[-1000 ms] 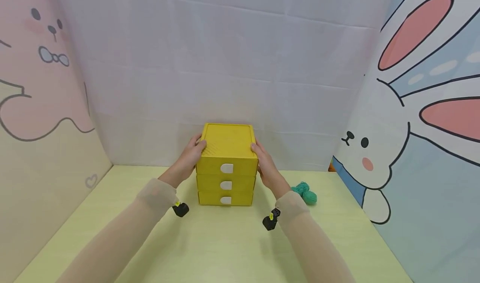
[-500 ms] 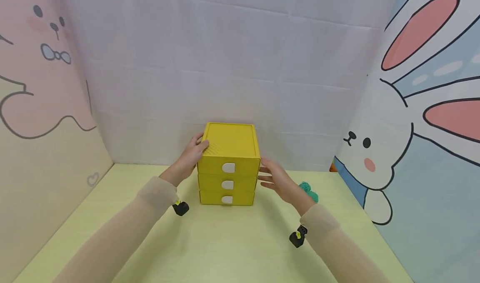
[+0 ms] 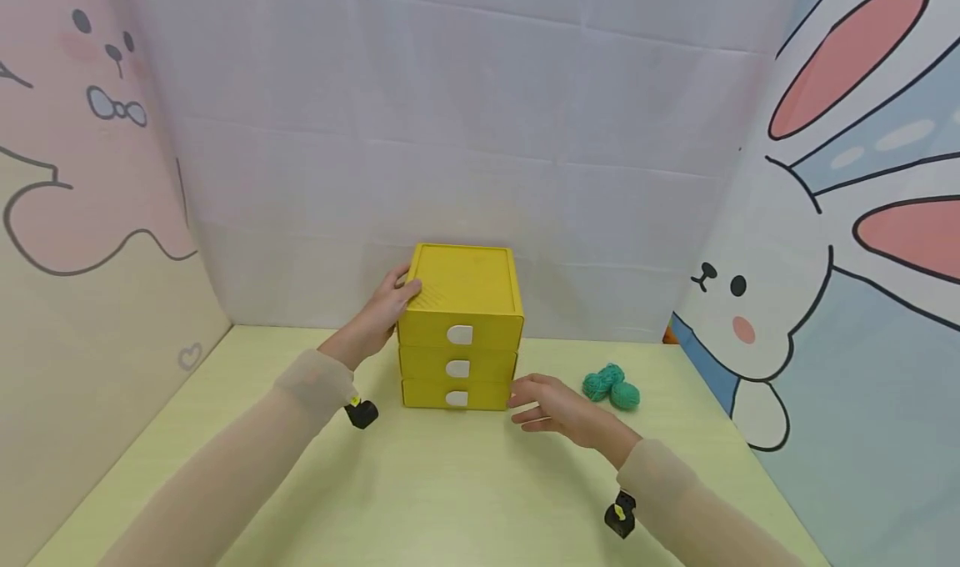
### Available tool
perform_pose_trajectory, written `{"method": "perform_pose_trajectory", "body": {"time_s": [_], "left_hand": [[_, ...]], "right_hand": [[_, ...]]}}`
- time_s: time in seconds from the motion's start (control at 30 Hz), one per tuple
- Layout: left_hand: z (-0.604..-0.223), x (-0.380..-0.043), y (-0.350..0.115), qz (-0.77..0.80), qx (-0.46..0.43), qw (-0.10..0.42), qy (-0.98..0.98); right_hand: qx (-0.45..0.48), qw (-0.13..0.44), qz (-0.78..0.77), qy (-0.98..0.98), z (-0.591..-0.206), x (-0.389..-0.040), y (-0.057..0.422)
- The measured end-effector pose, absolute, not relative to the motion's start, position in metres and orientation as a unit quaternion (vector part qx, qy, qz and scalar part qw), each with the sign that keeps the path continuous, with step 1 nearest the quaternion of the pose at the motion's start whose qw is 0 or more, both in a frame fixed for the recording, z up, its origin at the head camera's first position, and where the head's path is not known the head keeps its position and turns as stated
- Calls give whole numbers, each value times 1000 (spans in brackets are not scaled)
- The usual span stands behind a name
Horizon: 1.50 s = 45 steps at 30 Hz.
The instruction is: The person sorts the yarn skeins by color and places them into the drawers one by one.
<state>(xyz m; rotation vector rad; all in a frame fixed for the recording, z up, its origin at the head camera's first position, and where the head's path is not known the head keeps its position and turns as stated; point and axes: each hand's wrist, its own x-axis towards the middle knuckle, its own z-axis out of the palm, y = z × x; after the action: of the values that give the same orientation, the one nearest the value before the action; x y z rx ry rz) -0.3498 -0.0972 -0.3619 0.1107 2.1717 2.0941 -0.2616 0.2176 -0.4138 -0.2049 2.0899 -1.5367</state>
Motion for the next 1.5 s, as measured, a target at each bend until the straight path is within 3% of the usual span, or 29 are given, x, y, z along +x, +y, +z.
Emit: {"method": "perform_pose_trajectory", "body": {"time_s": [0.77, 1.5], "left_hand": [[-362, -349, -100, 705, 45, 75, 704], [-364, -350, -102, 699, 46, 68, 711]], "right_hand": [[-20, 369, -661, 654, -474, -268, 182], [9, 412, -720, 558, -491, -294, 160]]}}
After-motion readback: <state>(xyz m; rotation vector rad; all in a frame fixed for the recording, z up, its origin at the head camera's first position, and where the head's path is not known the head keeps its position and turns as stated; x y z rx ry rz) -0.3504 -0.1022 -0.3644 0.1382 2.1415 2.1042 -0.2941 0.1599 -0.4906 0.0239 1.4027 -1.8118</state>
